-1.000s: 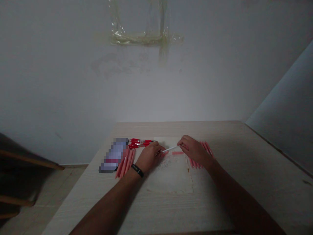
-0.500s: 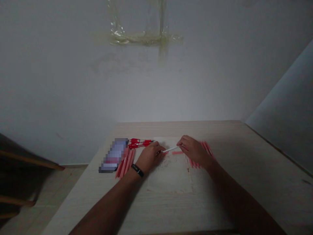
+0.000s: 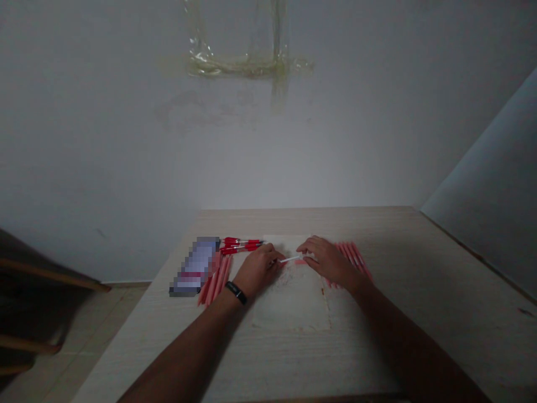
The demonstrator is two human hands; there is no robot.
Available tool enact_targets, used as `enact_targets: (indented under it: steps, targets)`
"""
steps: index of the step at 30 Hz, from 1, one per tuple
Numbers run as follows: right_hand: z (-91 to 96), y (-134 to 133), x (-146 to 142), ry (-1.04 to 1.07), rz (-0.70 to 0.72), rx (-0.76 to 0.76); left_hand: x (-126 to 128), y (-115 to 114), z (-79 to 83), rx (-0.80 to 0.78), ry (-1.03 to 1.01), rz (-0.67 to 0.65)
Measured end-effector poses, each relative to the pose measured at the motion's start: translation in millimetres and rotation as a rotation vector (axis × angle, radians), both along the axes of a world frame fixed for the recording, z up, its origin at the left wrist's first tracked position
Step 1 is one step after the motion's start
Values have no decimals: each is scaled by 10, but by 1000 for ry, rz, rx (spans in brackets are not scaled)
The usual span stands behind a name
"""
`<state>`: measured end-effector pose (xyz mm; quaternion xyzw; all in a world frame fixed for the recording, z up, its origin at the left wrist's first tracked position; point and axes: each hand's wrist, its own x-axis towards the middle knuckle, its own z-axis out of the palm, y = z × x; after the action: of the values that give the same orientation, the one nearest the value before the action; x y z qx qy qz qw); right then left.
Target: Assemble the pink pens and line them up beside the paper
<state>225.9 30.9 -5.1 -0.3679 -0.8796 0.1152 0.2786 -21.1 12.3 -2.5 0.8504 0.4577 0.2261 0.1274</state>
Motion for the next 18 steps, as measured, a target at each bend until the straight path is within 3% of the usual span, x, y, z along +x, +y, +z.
enact_targets:
  steps: [5,18]
  targets:
    - [-49,43,76,-39,-76,-5,-4,-3,17,-30,-15,9]
    - [-28,65,80,-173,-111,-32,7,-9,50,-61,-49,35]
